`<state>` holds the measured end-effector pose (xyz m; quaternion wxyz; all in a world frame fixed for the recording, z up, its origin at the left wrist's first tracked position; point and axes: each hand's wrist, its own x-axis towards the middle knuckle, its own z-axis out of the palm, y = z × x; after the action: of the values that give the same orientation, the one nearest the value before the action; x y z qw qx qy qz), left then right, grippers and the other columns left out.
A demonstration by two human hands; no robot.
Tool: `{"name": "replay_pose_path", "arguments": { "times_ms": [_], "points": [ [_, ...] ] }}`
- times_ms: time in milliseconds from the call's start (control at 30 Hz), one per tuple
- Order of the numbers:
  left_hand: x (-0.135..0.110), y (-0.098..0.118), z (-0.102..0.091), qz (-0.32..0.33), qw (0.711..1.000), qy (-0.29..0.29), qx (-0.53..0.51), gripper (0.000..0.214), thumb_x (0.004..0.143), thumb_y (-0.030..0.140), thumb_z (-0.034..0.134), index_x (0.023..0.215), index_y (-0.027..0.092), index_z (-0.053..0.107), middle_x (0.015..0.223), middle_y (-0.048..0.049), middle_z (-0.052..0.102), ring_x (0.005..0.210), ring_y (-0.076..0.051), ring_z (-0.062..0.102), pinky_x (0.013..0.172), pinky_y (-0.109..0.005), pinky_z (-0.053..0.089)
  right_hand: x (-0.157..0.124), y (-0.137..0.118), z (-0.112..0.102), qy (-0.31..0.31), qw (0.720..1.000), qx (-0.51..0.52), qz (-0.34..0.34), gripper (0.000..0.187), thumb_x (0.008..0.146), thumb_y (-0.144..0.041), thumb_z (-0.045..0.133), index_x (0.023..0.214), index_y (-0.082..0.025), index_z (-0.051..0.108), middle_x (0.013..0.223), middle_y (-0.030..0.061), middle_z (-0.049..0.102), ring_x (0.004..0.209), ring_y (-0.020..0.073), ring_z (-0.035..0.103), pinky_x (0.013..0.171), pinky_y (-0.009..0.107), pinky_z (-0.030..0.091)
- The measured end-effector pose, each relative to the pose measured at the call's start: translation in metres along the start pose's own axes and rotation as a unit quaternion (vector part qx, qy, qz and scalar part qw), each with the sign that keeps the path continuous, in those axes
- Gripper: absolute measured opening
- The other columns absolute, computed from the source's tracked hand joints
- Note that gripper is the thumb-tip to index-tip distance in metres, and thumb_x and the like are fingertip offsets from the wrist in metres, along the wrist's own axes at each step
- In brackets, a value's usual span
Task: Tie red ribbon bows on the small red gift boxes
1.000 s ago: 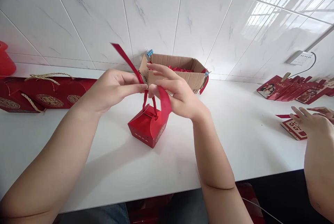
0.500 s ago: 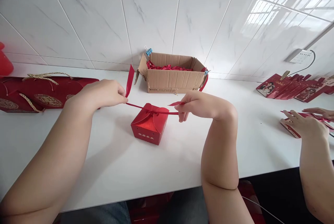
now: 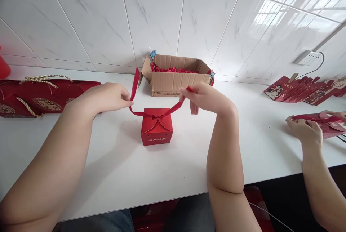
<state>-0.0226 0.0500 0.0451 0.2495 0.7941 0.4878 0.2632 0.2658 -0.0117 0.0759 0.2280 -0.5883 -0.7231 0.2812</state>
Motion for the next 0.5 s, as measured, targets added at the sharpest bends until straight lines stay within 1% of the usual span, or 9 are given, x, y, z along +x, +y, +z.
{"name": "replay_pose_path", "arguments": {
  "times_ms": [33, 67, 133, 167, 233, 300, 367, 433, 500],
  "points": [
    [-0.004, 0.011, -0.002, -0.048, 0.998, 0.002, 0.044, 0.027, 0.059, 0.023, 0.073, 0.041, 0.024, 0.055, 0.037, 0.0024, 0.036, 0.037, -0.013, 0.034, 0.051, -0.032, 0.021, 0.001, 0.0, 0.001, 0.051, 0.998, 0.019, -0.013, 0.047, 0.088, -0.058, 0.05, 0.068, -0.02, 0.069, 0.047, 0.0016, 0.059, 0.055, 0.0149, 0.059, 0.058, 0.03, 0.046],
    [-0.008, 0.021, -0.003, -0.071, 0.996, 0.018, 0.055, 0.022, 0.063, 0.028, 0.073, 0.047, 0.024, 0.058, 0.042, 0.0016, 0.042, 0.039, -0.013, 0.037, 0.05, -0.032, 0.023, 0.002, -0.001, 0.003, 0.098, 0.994, 0.043, -0.027, 0.048, 0.088, -0.059, 0.051, 0.065, -0.02, 0.067, 0.044, 0.0009, 0.055, 0.051, 0.0135, 0.056, 0.054, 0.029, 0.045],
    [-0.014, 0.036, -0.005, -0.059, 0.995, 0.073, 0.022, 0.018, 0.071, 0.036, 0.07, 0.061, 0.023, 0.064, 0.053, 0.0007, 0.051, 0.048, -0.014, 0.043, 0.052, -0.03, 0.028, 0.007, 0.0, 0.006, 0.168, 0.978, 0.105, -0.059, 0.046, 0.085, -0.058, 0.055, 0.062, -0.019, 0.064, 0.042, -0.0006, 0.051, 0.046, 0.0112, 0.052, 0.049, 0.028, 0.042],
    [-0.016, 0.041, -0.005, -0.045, 0.994, 0.099, -0.006, 0.02, 0.075, 0.039, 0.067, 0.065, 0.022, 0.065, 0.057, 0.0003, 0.053, 0.052, -0.013, 0.045, 0.054, -0.03, 0.031, 0.01, 0.0, 0.008, 0.188, 0.969, 0.14, -0.077, 0.044, 0.084, -0.057, 0.059, 0.062, -0.019, 0.064, 0.043, -0.0012, 0.051, 0.045, 0.0105, 0.051, 0.048, 0.027, 0.042],
    [-0.017, 0.047, -0.003, -0.01, 0.99, 0.12, -0.079, 0.023, 0.081, 0.04, 0.063, 0.072, 0.02, 0.067, 0.067, -0.0013, 0.059, 0.063, -0.014, 0.051, 0.06, -0.029, 0.036, 0.016, 0.0, 0.013, 0.212, 0.948, 0.21, -0.108, 0.038, 0.079, -0.055, 0.066, 0.066, -0.019, 0.065, 0.048, -0.0016, 0.054, 0.046, 0.0097, 0.052, 0.047, 0.026, 0.043],
    [-0.016, 0.05, 0.001, 0.021, 0.981, 0.106, -0.162, 0.021, 0.083, 0.037, 0.062, 0.076, 0.019, 0.069, 0.078, -0.0031, 0.064, 0.076, -0.015, 0.055, 0.068, -0.029, 0.041, 0.022, 0.0, 0.016, 0.223, 0.93, 0.262, -0.127, 0.034, 0.076, -0.054, 0.069, 0.073, -0.02, 0.066, 0.057, -0.0011, 0.06, 0.049, 0.0097, 0.056, 0.047, 0.025, 0.046],
    [-0.015, 0.053, 0.005, 0.05, 0.968, 0.086, -0.232, 0.019, 0.084, 0.035, 0.062, 0.08, 0.018, 0.07, 0.084, -0.0038, 0.066, 0.083, -0.015, 0.057, 0.074, -0.029, 0.043, 0.027, -0.001, 0.019, 0.229, 0.917, 0.293, -0.141, 0.033, 0.076, -0.054, 0.069, 0.079, -0.021, 0.067, 0.065, -0.0007, 0.064, 0.053, 0.0098, 0.06, 0.051, 0.026, 0.05],
    [-0.015, 0.057, 0.009, 0.067, 0.955, 0.063, -0.28, 0.02, 0.085, 0.035, 0.061, 0.08, 0.018, 0.069, 0.086, -0.0038, 0.065, 0.084, -0.015, 0.057, 0.075, -0.029, 0.044, 0.029, -0.004, 0.022, 0.232, 0.907, 0.313, -0.159, 0.032, 0.077, -0.054, 0.068, 0.083, -0.022, 0.067, 0.07, -0.0011, 0.066, 0.056, 0.0098, 0.063, 0.055, 0.026, 0.052],
    [-0.014, 0.061, 0.013, 0.075, 0.945, 0.031, -0.317, 0.022, 0.086, 0.036, 0.06, 0.078, 0.017, 0.068, 0.087, -0.0044, 0.064, 0.086, -0.016, 0.057, 0.076, -0.031, 0.045, 0.029, -0.007, 0.025, 0.239, 0.899, 0.322, -0.177, 0.031, 0.079, -0.055, 0.065, 0.085, -0.024, 0.067, 0.07, -0.0021, 0.065, 0.058, 0.0101, 0.063, 0.056, 0.027, 0.052]
  ]
}}
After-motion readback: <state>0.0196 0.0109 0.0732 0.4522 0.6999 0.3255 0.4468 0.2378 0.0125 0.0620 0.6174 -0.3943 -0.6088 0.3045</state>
